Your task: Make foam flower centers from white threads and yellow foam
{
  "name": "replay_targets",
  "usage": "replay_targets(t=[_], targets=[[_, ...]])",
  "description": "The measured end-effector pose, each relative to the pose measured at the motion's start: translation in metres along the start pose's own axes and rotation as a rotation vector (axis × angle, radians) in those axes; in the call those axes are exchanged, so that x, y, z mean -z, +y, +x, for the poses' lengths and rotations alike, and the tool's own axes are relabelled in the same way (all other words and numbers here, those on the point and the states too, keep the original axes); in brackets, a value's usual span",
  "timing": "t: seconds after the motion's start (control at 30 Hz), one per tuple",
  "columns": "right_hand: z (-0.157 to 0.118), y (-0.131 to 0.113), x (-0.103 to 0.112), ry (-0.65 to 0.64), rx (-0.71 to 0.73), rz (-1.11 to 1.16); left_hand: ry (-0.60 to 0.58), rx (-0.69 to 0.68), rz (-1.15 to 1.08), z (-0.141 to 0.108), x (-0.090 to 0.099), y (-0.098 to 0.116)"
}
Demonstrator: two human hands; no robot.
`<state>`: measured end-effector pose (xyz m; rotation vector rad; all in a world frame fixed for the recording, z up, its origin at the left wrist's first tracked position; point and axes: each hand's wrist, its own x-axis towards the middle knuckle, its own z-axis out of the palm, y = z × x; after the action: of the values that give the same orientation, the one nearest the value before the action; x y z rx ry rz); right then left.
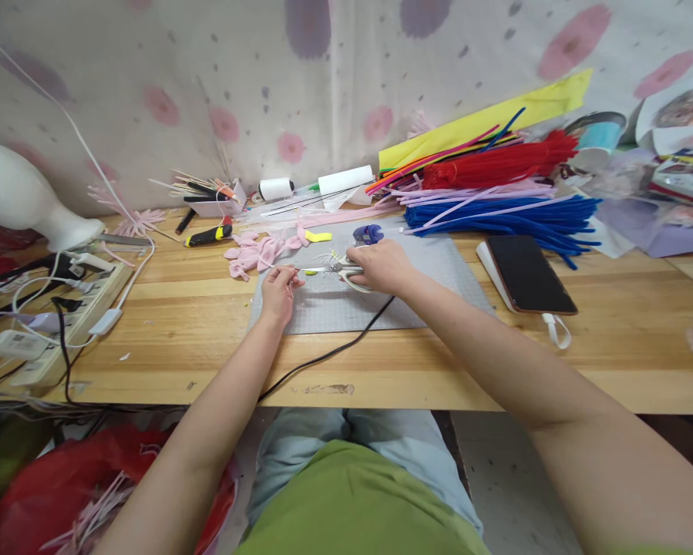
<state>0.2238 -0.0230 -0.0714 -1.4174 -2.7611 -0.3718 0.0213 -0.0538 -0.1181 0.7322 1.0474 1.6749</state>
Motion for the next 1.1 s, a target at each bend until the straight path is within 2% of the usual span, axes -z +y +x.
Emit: replay_targets(t=[0.83, 1.1], targets=[[-0.0040, -0.0015, 0.0036, -0.009, -0.067, 0.025, 0.012, -0.032, 0.063, 0.0003, 0.0009, -0.0027], [-0.0038, -0.0038, 0.0069, -0.011, -0.050, 0.034, 0.017, -0.145, 0.169, -0.0012, 0.0010, -0.0062]])
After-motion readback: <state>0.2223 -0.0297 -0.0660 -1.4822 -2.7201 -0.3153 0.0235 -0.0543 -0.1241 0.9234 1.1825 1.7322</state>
